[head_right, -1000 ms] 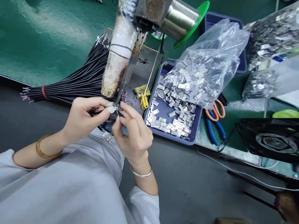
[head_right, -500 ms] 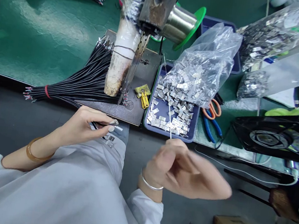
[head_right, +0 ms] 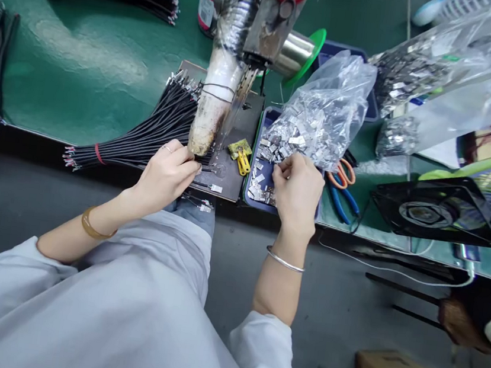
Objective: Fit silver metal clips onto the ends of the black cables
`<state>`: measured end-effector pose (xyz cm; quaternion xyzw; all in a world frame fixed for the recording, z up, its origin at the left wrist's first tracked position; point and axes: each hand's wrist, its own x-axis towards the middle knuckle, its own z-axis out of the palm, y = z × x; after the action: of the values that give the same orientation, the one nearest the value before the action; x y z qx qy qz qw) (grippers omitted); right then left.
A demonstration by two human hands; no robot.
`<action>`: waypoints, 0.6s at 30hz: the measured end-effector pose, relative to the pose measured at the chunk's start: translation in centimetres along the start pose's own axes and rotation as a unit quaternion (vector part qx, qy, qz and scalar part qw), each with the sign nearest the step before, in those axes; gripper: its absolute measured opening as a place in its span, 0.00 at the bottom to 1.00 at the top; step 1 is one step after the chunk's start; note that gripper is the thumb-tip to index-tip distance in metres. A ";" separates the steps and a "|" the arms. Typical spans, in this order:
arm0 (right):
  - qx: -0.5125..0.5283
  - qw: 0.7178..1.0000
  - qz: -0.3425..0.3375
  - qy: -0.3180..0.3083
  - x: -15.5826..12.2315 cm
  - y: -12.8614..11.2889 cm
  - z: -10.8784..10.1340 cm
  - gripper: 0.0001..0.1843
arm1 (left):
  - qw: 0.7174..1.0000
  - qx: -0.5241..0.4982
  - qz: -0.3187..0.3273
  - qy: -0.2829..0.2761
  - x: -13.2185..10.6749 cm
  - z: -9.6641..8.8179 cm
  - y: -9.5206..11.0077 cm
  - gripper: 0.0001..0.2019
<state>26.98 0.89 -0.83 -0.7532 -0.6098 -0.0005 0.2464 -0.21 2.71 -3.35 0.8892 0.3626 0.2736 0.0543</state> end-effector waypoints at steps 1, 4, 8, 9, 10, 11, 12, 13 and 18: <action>0.011 1.000 0.009 -0.020 0.1 -0.1 -0.2 0.13 | 1.000 0.005 0.011 0.000 0.0 0.0 0.0 0.15; 0.058 0.995 0.038 -0.068 0.1 -0.5 -0.8 0.14 | 0.999 0.008 0.040 -0.001 -0.3 -0.4 0.1 0.13; 0.056 0.998 0.030 -0.012 -0.9 -0.6 -0.9 0.12 | 0.998 -0.041 0.052 -0.011 -0.8 -1.3 0.0 0.12; 0.045 0.999 0.020 0.009 -1.2 -0.6 -0.8 0.11 | 0.996 -0.069 0.060 -0.016 -0.9 -1.5 0.0 0.12; 0.037 0.999 0.009 0.026 -1.6 -0.7 -0.8 0.11 | 0.992 -0.104 0.070 -0.024 -1.0 -1.8 0.0 0.12; 0.033 0.998 0.000 0.045 -1.9 -0.9 -0.8 0.10 | 0.986 -0.143 0.079 -0.033 -1.0 -2.0 0.0 0.12; 0.037 0.997 -0.006 0.067 -2.3 -1.1 -0.8 0.10 | 0.978 -0.184 0.084 -0.044 -1.0 -2.3 0.0 0.12; 0.047 0.994 -0.008 0.096 -2.7 -1.5 -0.9 0.10 | 0.970 -0.224 0.080 -0.053 -0.9 -2.5 0.2 0.12; 0.228 0.957 0.001 0.182 -5.1 -5.1 -1.6 0.10 | 0.904 -0.416 -0.086 -0.046 0.1 -3.1 1.2 0.08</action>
<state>21.48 -3.68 0.93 -0.6653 -0.5377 0.0020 0.5180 -1.06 1.52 -0.32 0.7627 0.2884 0.3522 0.4593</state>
